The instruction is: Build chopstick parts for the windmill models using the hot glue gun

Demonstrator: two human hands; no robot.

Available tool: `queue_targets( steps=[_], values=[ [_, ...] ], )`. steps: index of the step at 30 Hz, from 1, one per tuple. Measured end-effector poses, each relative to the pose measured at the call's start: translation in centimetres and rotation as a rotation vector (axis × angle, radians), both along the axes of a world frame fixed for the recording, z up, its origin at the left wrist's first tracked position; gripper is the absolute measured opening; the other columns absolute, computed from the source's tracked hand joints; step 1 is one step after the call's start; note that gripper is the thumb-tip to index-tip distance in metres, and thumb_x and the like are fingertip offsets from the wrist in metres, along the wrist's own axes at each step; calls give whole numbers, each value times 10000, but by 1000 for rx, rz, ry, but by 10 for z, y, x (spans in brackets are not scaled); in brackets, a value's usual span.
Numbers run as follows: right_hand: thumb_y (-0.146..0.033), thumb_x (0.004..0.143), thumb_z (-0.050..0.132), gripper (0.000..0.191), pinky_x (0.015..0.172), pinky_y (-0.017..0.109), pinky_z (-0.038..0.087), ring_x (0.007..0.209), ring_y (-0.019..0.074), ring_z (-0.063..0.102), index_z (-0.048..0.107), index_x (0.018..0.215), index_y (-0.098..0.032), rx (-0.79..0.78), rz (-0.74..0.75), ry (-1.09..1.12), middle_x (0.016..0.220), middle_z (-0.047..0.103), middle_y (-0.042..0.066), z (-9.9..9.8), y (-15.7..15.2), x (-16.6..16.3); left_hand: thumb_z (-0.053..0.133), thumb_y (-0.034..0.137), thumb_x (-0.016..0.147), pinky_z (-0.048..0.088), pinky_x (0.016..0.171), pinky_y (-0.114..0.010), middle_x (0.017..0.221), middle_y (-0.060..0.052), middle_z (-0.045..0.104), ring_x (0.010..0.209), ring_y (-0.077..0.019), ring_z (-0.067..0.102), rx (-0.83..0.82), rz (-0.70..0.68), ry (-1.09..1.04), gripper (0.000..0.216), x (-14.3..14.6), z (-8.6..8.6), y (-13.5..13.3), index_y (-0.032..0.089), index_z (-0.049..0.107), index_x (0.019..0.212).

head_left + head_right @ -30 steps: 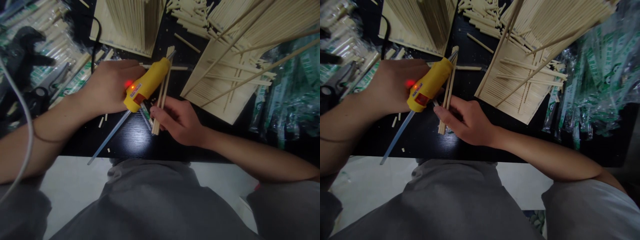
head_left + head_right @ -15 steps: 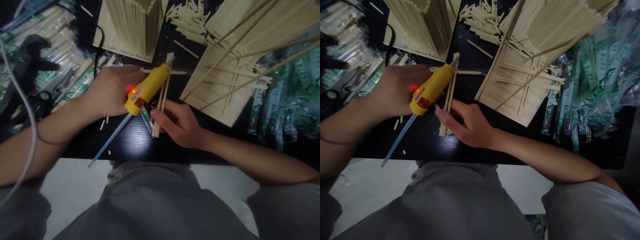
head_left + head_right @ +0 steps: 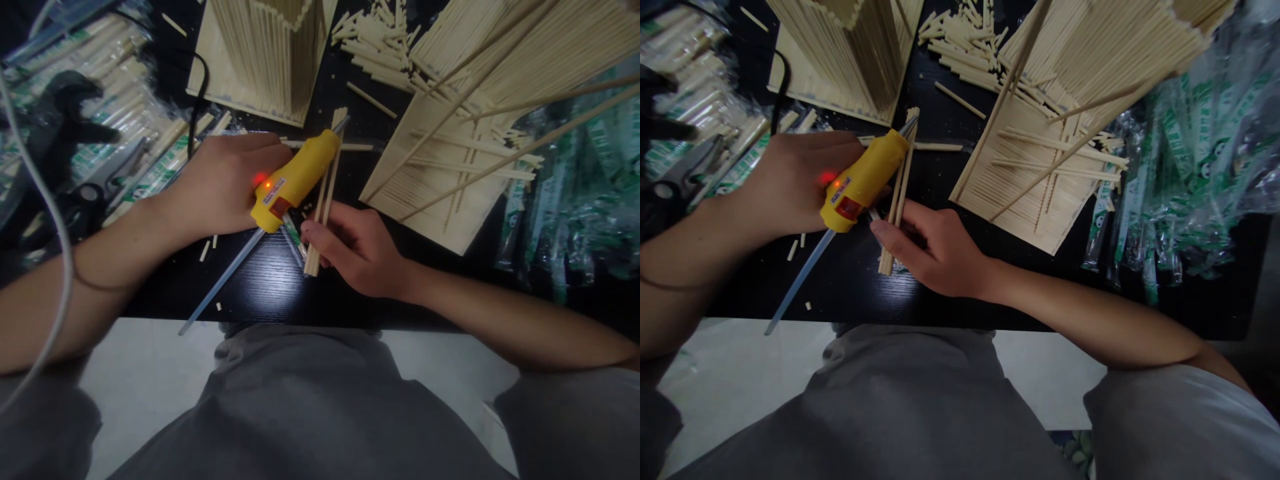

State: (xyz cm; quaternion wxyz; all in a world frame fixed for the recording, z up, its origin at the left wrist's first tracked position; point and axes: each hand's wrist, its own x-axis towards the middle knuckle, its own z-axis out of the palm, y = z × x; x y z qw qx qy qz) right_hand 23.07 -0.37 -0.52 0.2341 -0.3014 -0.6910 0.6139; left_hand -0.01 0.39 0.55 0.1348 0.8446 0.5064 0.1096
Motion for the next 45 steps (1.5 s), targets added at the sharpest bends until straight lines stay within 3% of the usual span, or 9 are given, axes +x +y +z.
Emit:
queue_targets(
  steps=[9, 16, 25, 34, 45],
  values=[
    [-428, 1019, 562, 328, 536, 200, 363, 548, 63, 480, 604, 838, -157, 3, -7, 4, 612, 531, -43, 1, -1, 0, 338, 551, 957, 223, 646, -214, 708, 17, 369, 635, -53, 377, 7, -10, -10, 471, 0, -1, 1, 162, 433, 709],
    [-416, 1030, 542, 332, 545, 210, 358, 557, 67, 468, 603, 832, -157, 21, -4, 6, 621, 515, -40, 2, -1, -1, 354, 670, 937, 303, 640, -203, 714, 22, 368, 627, -52, 397, 49, -23, -30, 554, -3, -4, 0, 164, 499, 763],
    [-466, 1021, 544, 348, 542, 221, 373, 561, 83, 478, 609, 845, -172, -6, 1, -27, 622, 522, -32, 4, 0, -1, 370, 596, 943, 218, 638, -219, 724, 7, 397, 632, -48, 331, -8, -8, -40, 500, -2, 0, 0, 155, 504, 749],
    [-440, 1027, 538, 333, 550, 221, 380, 558, 80, 490, 612, 849, -169, -10, -5, -23, 627, 532, -30, 3, -1, 0, 391, 630, 946, 316, 679, -233, 733, 20, 367, 659, -53, 388, -3, -5, -48, 520, -2, -1, -1, 154, 515, 780],
    [-477, 1021, 535, 362, 550, 208, 381, 582, 79, 513, 598, 843, -168, -35, 1, -10, 636, 532, -31, 1, -1, 1, 441, 505, 948, 198, 646, -249, 730, 15, 370, 658, -66, 322, 29, -33, -44, 388, -2, -3, -2, 176, 434, 741]
  ],
)
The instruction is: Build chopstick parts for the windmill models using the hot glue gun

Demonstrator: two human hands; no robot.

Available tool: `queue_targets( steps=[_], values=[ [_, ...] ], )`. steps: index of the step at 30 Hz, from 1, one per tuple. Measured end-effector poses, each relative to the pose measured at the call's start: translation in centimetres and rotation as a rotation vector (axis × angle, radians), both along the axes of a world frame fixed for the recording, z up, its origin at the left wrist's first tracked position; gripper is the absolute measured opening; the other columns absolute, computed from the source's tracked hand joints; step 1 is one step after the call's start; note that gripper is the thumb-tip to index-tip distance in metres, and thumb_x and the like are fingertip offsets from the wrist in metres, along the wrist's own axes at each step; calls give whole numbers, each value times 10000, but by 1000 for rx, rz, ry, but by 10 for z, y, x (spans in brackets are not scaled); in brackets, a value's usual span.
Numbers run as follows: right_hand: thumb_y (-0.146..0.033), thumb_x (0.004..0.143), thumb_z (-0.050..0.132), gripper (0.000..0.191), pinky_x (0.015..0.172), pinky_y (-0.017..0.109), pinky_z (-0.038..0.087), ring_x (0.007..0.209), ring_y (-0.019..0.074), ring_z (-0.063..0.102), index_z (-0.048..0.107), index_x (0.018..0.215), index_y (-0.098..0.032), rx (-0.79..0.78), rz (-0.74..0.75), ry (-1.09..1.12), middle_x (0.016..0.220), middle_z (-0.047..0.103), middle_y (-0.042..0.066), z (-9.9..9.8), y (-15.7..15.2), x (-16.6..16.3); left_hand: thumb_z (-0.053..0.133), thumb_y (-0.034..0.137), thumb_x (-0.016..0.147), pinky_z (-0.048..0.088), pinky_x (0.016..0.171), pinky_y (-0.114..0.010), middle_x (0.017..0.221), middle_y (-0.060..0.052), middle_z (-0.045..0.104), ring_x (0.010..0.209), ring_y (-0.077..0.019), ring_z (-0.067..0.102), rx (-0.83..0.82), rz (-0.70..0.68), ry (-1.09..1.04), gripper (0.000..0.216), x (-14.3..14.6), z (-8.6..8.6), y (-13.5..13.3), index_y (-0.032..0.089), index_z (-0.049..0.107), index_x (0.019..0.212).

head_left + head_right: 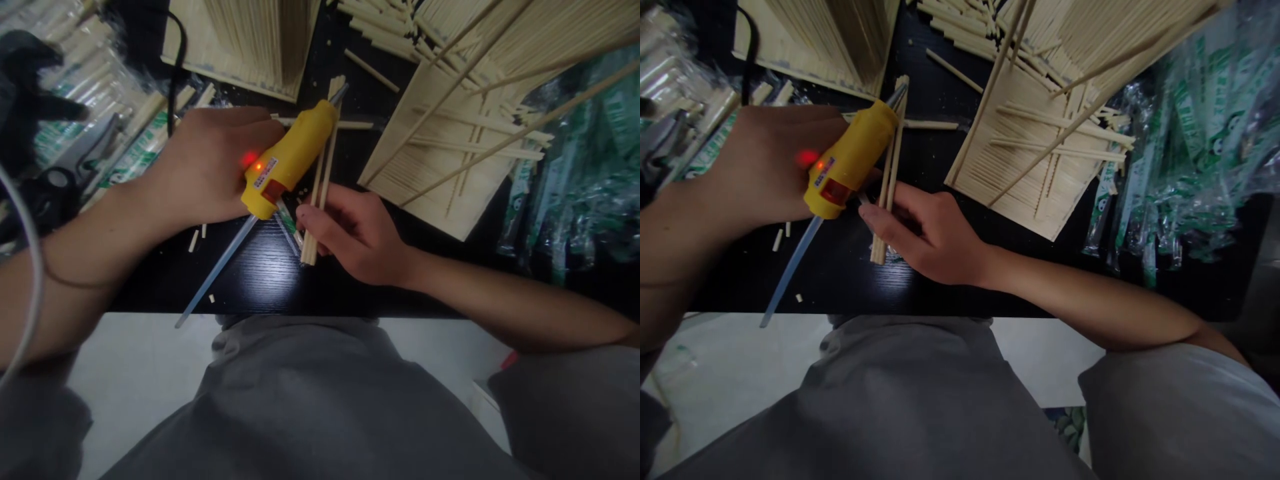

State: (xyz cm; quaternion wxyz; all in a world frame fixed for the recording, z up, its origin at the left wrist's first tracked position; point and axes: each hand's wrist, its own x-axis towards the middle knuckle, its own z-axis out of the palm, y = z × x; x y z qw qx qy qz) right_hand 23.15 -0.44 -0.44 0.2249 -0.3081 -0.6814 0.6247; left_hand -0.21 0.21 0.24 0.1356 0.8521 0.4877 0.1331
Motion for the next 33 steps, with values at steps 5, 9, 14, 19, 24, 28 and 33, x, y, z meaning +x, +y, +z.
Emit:
queue_targets(
  steps=[5, 9, 14, 19, 24, 28, 33],
  values=[
    [-501, 1001, 562, 382, 539, 201, 366, 567, 69, 495, 581, 818, -167, 9, -11, 21, 622, 532, -38, 0, -2, 0, 471, 552, 926, 221, 648, -241, 737, 5, 404, 687, -87, 371, -13, 6, -5, 408, 1, 2, -2, 180, 462, 759],
    [-532, 990, 567, 401, 527, 193, 358, 556, 67, 478, 586, 833, -164, -10, -14, 34, 607, 521, -48, 0, -2, -1, 463, 481, 921, 262, 640, -264, 728, 3, 437, 696, -112, 426, -40, -22, -4, 342, 1, 3, 1, 191, 442, 741],
    [-503, 996, 567, 375, 518, 190, 342, 537, 61, 459, 607, 857, -157, -16, -20, 28, 604, 516, -51, -1, -1, -2, 491, 417, 920, 295, 636, -270, 725, 8, 459, 695, -110, 448, -63, -2, -15, 302, 2, 6, 2, 197, 435, 721],
    [-458, 964, 639, 331, 522, 183, 349, 547, 60, 468, 599, 830, -157, -51, -4, 27, 609, 526, -53, 0, 0, -1, 484, 422, 946, 317, 651, -272, 763, -1, 504, 723, -115, 464, -82, -23, -9, 303, 1, 5, 2, 196, 452, 746],
    [-446, 957, 651, 324, 526, 177, 358, 551, 59, 470, 594, 821, -157, -57, -7, 42, 616, 539, -52, 1, 0, -2, 488, 410, 942, 330, 650, -270, 770, -5, 522, 721, -119, 473, -62, -23, 3, 282, 1, 6, 2, 198, 465, 757],
    [-431, 956, 653, 320, 527, 181, 356, 549, 61, 460, 584, 801, -159, -49, -6, 39, 603, 527, -53, 2, 0, -2, 499, 408, 939, 333, 642, -263, 770, -7, 535, 714, -116, 478, -58, -36, -6, 279, 1, 8, 2, 196, 483, 760],
    [-425, 973, 618, 316, 524, 185, 341, 548, 60, 454, 597, 814, -153, -32, -1, 8, 607, 536, -47, 2, 1, -2, 494, 360, 941, 345, 644, -266, 777, -8, 546, 707, -116, 473, -49, -31, 4, 248, 1, 8, 1, 199, 469, 755]
  ],
)
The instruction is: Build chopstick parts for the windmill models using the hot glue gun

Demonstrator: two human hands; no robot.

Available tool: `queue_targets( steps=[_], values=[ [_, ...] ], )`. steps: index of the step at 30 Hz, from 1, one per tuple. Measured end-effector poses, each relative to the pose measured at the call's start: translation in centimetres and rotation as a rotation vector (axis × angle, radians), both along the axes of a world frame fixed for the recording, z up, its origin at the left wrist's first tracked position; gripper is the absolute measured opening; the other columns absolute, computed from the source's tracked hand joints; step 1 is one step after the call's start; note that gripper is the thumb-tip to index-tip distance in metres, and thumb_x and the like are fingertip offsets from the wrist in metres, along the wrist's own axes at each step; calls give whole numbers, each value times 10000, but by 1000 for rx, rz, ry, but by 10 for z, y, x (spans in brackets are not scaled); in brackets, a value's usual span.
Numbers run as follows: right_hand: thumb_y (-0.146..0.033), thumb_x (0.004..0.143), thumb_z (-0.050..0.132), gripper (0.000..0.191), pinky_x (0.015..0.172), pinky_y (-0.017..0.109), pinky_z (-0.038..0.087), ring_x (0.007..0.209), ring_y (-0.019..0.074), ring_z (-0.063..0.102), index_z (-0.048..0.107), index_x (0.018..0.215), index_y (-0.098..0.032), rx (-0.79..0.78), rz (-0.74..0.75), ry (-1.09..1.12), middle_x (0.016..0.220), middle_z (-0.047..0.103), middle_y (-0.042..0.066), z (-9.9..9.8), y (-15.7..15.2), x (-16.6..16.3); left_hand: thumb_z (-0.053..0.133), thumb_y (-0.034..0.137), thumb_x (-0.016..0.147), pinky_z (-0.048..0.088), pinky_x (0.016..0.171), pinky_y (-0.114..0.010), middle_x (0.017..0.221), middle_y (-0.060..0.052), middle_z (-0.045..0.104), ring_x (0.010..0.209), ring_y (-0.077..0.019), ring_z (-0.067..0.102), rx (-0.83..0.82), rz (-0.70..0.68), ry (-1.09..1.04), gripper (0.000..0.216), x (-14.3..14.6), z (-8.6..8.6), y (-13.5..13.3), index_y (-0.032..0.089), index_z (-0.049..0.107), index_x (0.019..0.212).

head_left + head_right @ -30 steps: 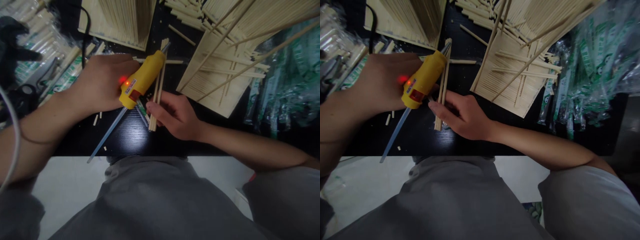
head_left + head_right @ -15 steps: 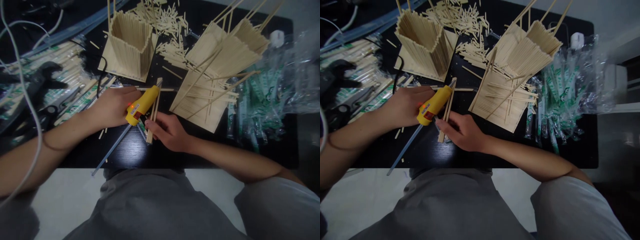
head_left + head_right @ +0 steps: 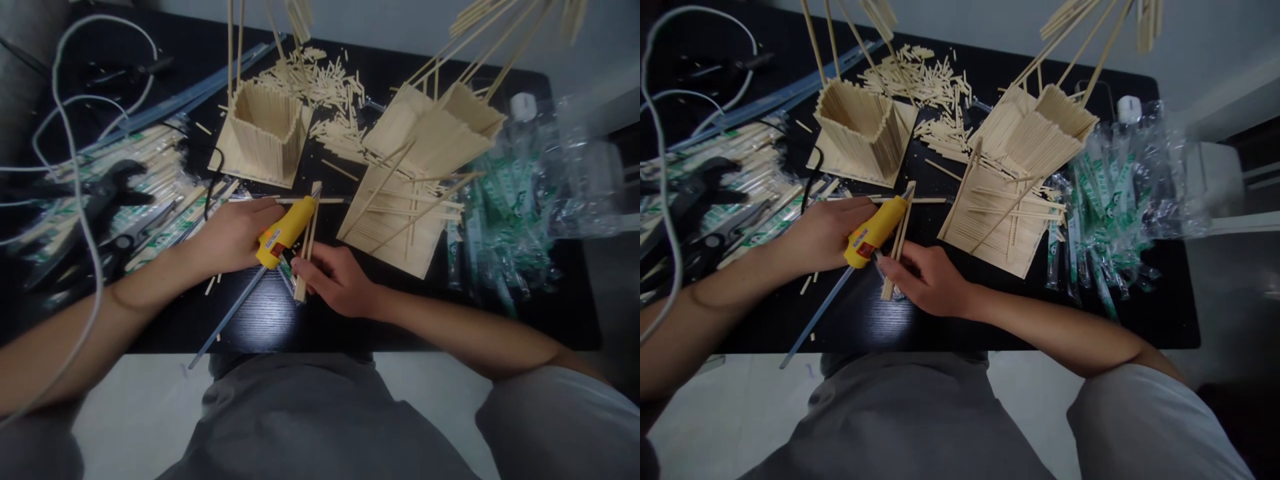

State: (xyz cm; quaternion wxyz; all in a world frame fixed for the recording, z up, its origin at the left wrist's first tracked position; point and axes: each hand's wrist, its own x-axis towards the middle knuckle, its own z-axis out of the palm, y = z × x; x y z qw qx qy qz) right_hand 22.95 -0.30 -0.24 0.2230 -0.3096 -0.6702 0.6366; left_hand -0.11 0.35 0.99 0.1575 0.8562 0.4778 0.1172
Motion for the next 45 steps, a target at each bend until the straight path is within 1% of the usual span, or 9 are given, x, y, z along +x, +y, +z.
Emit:
queue_targets(
  steps=[6, 13, 19, 32, 38, 45],
  values=[
    [-378, 960, 649, 265, 522, 183, 345, 537, 58, 462, 606, 829, -152, 1, 5, 0, 595, 533, -55, 1, 0, 0, 510, 366, 936, 362, 636, -264, 788, -10, 567, 705, -118, 498, 30, -2, 14, 234, 0, 1, 0, 205, 477, 769],
    [-465, 993, 563, 356, 525, 189, 364, 539, 68, 473, 586, 819, -155, 21, 10, -40, 601, 550, -38, 4, 0, -1, 504, 349, 931, 374, 645, -262, 804, -23, 597, 728, -128, 547, 39, -8, -9, 230, -1, -1, 0, 196, 503, 759],
    [-452, 1002, 543, 352, 525, 184, 351, 529, 61, 469, 591, 820, -155, 21, 6, -57, 594, 541, -40, 4, -1, -1, 530, 330, 920, 355, 643, -254, 802, -28, 593, 712, -119, 529, 38, -14, 12, 217, -1, -1, 0, 182, 519, 762],
    [-437, 1004, 540, 338, 534, 188, 355, 537, 65, 477, 608, 839, -150, 21, 6, -62, 596, 544, -38, 4, 0, -2, 489, 360, 942, 359, 666, -252, 822, -35, 597, 744, -124, 543, -14, 1, 30, 258, 0, 2, 0, 178, 522, 761],
    [-437, 1003, 533, 342, 537, 189, 361, 537, 68, 475, 596, 819, -155, 31, 1, -74, 589, 539, -38, 7, -1, -2, 495, 368, 940, 349, 660, -266, 838, -37, 600, 742, -126, 545, -11, 4, 21, 257, -2, 0, -1, 177, 526, 772],
    [-433, 1001, 546, 329, 527, 180, 360, 534, 64, 485, 603, 838, -153, 20, 6, -71, 598, 554, -39, 6, 0, -2, 515, 424, 946, 356, 667, -268, 849, -40, 608, 762, -135, 555, -1, -2, 26, 291, -3, -3, 0, 179, 530, 791]
  ],
)
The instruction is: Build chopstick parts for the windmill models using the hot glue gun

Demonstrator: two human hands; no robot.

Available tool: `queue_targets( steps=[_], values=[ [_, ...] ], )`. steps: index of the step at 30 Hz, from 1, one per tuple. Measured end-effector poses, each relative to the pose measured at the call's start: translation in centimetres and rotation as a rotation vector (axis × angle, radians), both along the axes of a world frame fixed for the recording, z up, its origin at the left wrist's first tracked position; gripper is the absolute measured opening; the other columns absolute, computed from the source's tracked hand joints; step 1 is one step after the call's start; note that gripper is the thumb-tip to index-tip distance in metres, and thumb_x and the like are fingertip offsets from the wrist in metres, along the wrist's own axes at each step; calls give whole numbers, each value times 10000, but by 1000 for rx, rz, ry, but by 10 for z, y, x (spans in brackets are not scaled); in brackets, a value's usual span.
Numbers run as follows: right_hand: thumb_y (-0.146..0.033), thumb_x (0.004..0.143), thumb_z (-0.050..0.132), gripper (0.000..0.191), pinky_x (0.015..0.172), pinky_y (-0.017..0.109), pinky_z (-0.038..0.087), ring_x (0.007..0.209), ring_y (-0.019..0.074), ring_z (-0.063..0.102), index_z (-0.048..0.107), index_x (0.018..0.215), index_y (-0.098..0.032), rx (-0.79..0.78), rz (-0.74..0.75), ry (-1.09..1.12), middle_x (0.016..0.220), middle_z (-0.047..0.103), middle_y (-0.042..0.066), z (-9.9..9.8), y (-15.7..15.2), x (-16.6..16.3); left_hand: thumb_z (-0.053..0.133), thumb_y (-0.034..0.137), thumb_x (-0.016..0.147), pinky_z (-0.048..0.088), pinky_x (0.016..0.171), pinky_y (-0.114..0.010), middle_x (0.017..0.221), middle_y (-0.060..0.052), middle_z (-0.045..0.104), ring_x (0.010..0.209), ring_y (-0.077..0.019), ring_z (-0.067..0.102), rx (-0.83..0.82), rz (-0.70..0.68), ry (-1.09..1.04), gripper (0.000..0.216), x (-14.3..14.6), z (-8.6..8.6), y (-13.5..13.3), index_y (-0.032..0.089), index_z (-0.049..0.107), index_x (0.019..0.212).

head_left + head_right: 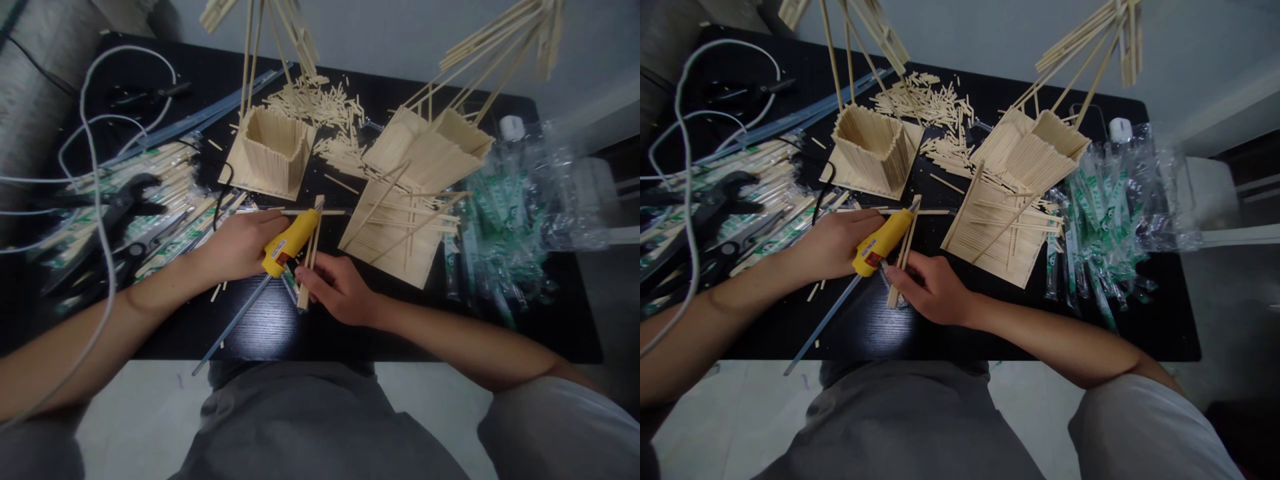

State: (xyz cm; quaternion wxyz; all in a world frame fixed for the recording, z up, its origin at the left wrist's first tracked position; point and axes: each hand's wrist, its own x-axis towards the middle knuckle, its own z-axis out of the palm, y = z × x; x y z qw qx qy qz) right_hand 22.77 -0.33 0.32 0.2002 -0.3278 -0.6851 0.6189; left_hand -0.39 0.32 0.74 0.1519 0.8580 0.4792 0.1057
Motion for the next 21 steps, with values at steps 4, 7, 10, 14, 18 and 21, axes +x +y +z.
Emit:
queue_targets(
  steps=[4, 7, 10, 14, 18, 21],
  values=[
    [-426, 1003, 543, 329, 523, 177, 360, 528, 60, 483, 599, 828, -153, -8, 5, 10, 598, 554, -41, 1, 0, 0, 520, 410, 946, 357, 653, -264, 837, -38, 610, 735, -127, 543, 20, -15, -8, 283, 0, 1, 0, 179, 525, 783],
    [-426, 1003, 545, 330, 524, 178, 359, 529, 60, 482, 601, 828, -152, -5, 1, 12, 601, 555, -40, 1, 0, 1, 511, 406, 951, 362, 649, -258, 823, -37, 606, 730, -124, 544, 35, -24, -20, 285, 0, 1, 0, 180, 520, 778],
    [-435, 1005, 543, 339, 529, 182, 355, 533, 62, 481, 603, 830, -151, 1, -3, 4, 599, 550, -40, 0, 0, 1, 503, 416, 953, 356, 637, -261, 824, -36, 605, 729, -123, 544, 40, -17, -25, 297, 0, 1, 0, 180, 516, 772],
    [-446, 1004, 540, 344, 533, 184, 361, 539, 67, 484, 604, 838, -152, -3, 0, -1, 597, 552, -38, -1, 0, 1, 499, 415, 948, 360, 642, -262, 823, -34, 604, 734, -124, 549, 27, -7, -27, 294, 0, 0, 0, 180, 520, 772],
    [-443, 1002, 543, 338, 533, 184, 360, 539, 68, 483, 605, 840, -152, 0, 4, -6, 593, 549, -39, 0, 0, 0, 509, 411, 940, 364, 639, -260, 820, -33, 603, 726, -122, 548, 10, -3, -22, 285, 0, 0, 0, 179, 526, 776],
    [-440, 1002, 542, 335, 534, 185, 364, 539, 68, 486, 599, 838, -154, -7, 7, 2, 597, 552, -38, 1, 0, 0, 520, 415, 937, 368, 641, -262, 842, -37, 609, 735, -125, 557, 3, 1, -15, 279, -1, 0, 0, 179, 525, 788]
  ],
)
